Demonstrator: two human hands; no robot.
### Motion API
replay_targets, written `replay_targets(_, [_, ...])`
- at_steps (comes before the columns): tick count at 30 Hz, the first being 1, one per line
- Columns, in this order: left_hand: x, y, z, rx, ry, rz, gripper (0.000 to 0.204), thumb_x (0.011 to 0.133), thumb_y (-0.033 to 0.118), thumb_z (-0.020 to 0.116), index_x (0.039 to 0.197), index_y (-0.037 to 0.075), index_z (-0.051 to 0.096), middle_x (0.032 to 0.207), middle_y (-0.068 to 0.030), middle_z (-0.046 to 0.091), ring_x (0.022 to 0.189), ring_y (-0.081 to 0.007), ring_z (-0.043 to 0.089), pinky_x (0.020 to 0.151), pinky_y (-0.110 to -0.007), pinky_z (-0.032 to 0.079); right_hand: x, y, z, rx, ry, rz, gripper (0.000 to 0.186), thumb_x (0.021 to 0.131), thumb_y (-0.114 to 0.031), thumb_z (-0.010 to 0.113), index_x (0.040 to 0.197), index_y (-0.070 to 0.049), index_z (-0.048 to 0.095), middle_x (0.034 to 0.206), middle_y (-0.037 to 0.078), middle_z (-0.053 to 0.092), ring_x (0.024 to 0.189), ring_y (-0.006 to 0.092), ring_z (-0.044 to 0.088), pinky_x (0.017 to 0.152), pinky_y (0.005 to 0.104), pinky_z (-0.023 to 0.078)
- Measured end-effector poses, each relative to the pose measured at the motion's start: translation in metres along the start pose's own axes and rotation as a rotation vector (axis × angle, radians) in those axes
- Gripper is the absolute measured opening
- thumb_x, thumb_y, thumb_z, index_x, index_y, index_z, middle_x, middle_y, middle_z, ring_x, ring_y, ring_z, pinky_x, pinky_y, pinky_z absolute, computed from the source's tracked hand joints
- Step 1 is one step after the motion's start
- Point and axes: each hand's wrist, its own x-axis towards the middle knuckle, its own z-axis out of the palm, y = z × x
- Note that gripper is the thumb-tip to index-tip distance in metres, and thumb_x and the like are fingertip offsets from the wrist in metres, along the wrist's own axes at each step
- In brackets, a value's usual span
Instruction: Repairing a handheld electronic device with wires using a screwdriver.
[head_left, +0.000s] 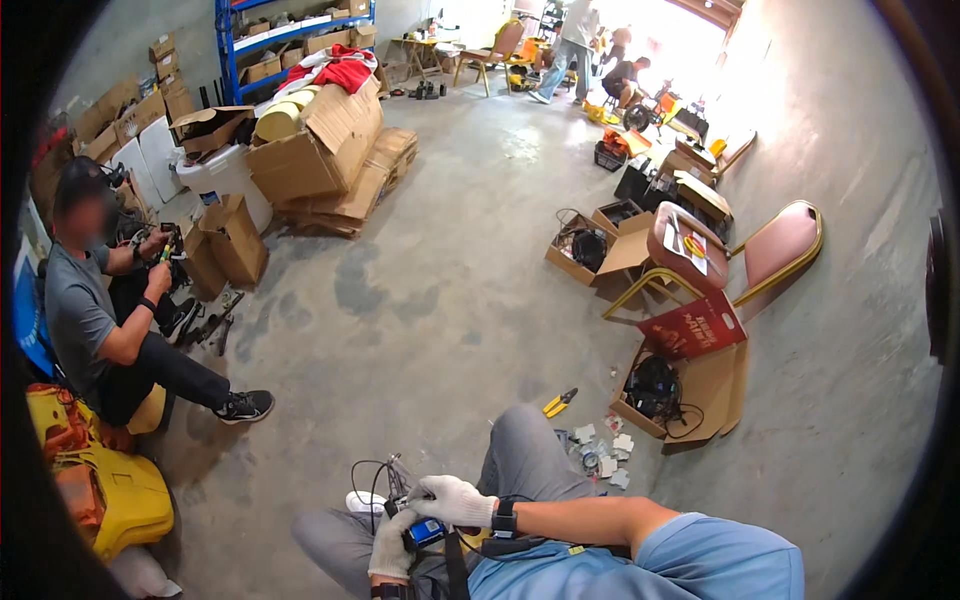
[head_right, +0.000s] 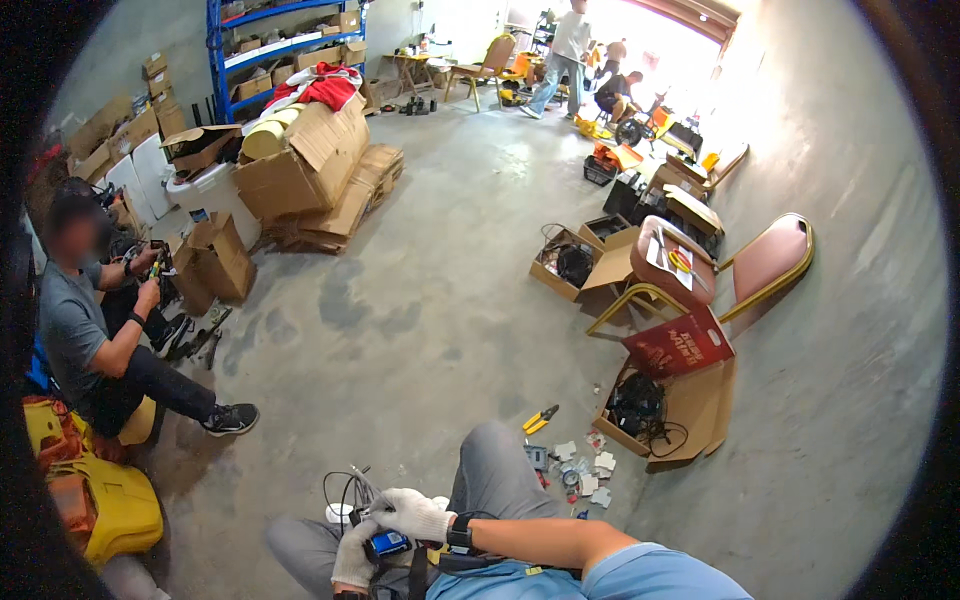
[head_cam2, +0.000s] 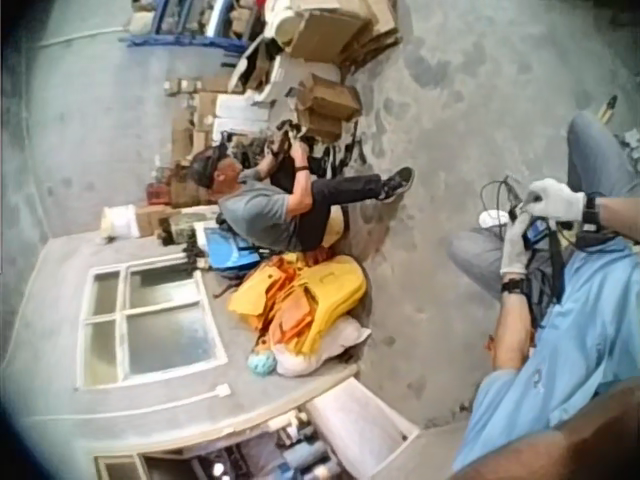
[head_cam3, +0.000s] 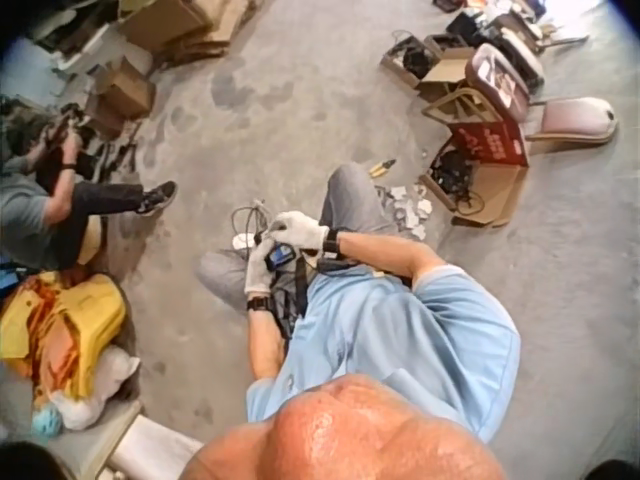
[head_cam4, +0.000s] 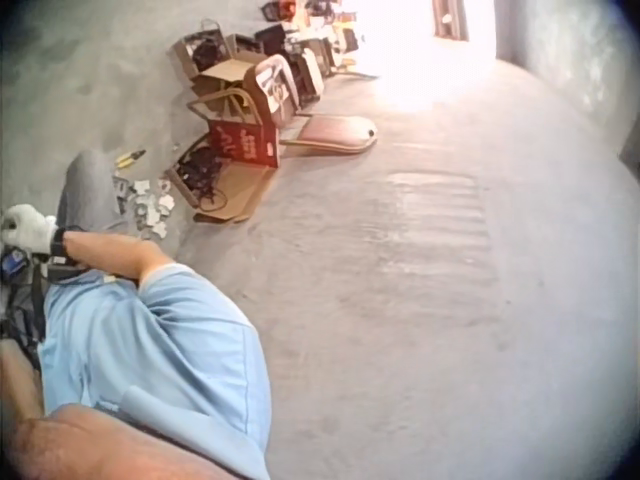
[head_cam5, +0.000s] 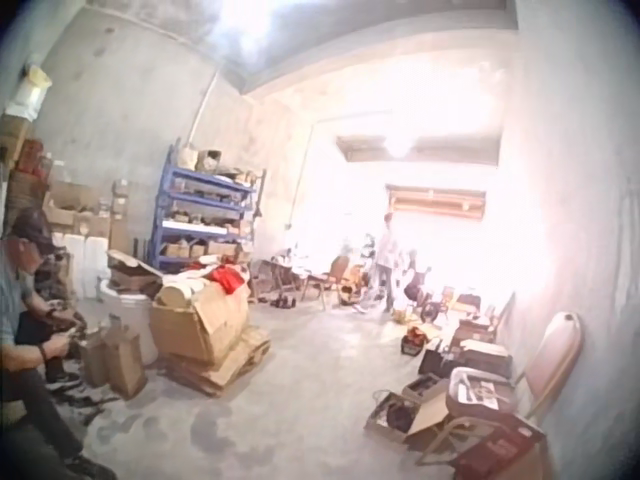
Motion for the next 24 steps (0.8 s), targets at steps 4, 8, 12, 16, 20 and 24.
replay_targets(4, [-0.001,-0.002,-0.002,-0.013,0.018,-0.018,0.028,0.096,0.014,0.059,0.116,-0.004,0.068,0.103,-0.0133,0.074,0.088,-0.0234,0.075,0.078,-0.035,0.063,-0.002,-0.003,-0.001,0.029,-0.039,0.056,0.036,0.093,-0.035,0.067,0.116,-0.008,0.074,0.106,0.012,0.077,0.102,0.0260,0.074,0.090,0.0362,0.057])
replay_targets(8, [0.001,-0.005,-0.007,-0.016,0.052,-0.012,0.030,0.095,0.017,0.061,0.116,-0.003,0.068,0.104,-0.0134,0.073,0.090,-0.0239,0.074,0.081,-0.036,0.063,-0.005,-0.008,-0.005,0.057,-0.083,0.123,0.037,0.093,-0.035,0.068,0.116,-0.007,0.074,0.104,0.013,0.077,0.099,0.0245,0.075,0.089,0.0349,0.057])
replay_targets(12, [0.000,-0.006,-0.009,-0.002,0.066,-0.017,0.032,0.095,0.018,0.060,0.119,-0.003,0.067,0.107,-0.0131,0.072,0.094,-0.0243,0.073,0.085,-0.038,0.062,-0.004,-0.009,-0.007,0.087,-0.112,0.127,0.039,0.093,-0.035,0.068,0.118,-0.007,0.074,0.103,0.013,0.077,0.096,0.0216,0.075,0.087,0.0335,0.058])
replay_targets(16, [0.000,-0.005,-0.010,-0.018,0.049,-0.041,0.034,0.095,0.017,0.060,0.122,-0.003,0.066,0.109,-0.0133,0.072,0.098,-0.0236,0.072,0.089,-0.037,0.060,-0.002,-0.011,-0.007,0.077,-0.131,0.124,0.041,0.092,-0.036,0.069,0.119,-0.006,0.074,0.104,0.013,0.077,0.095,0.0228,0.075,0.086,0.0339,0.058])
replay_targets(20, [0.004,-0.008,-0.012,-0.064,0.000,-0.046,0.034,0.096,0.015,0.059,0.124,-0.003,0.065,0.112,-0.0130,0.071,0.101,-0.0233,0.071,0.092,-0.037,0.059,-0.003,-0.011,-0.012,0.087,-0.196,0.278,0.041,0.091,-0.038,0.070,0.119,-0.008,0.074,0.103,0.013,0.077,0.091,0.0238,0.075,0.083,0.0348,0.059])
replay_targets(24, [0.006,-0.011,-0.018,-0.041,0.055,-0.061,0.034,0.096,0.014,0.058,0.124,-0.003,0.065,0.113,-0.0127,0.071,0.102,-0.0233,0.071,0.092,-0.038,0.059,-0.002,-0.009,-0.007,0.081,-0.103,0.097,0.035,0.094,-0.027,0.066,0.116,0.001,0.070,0.085,0.012,0.073,0.064,0.0180,0.070,0.051,0.0344,0.056])
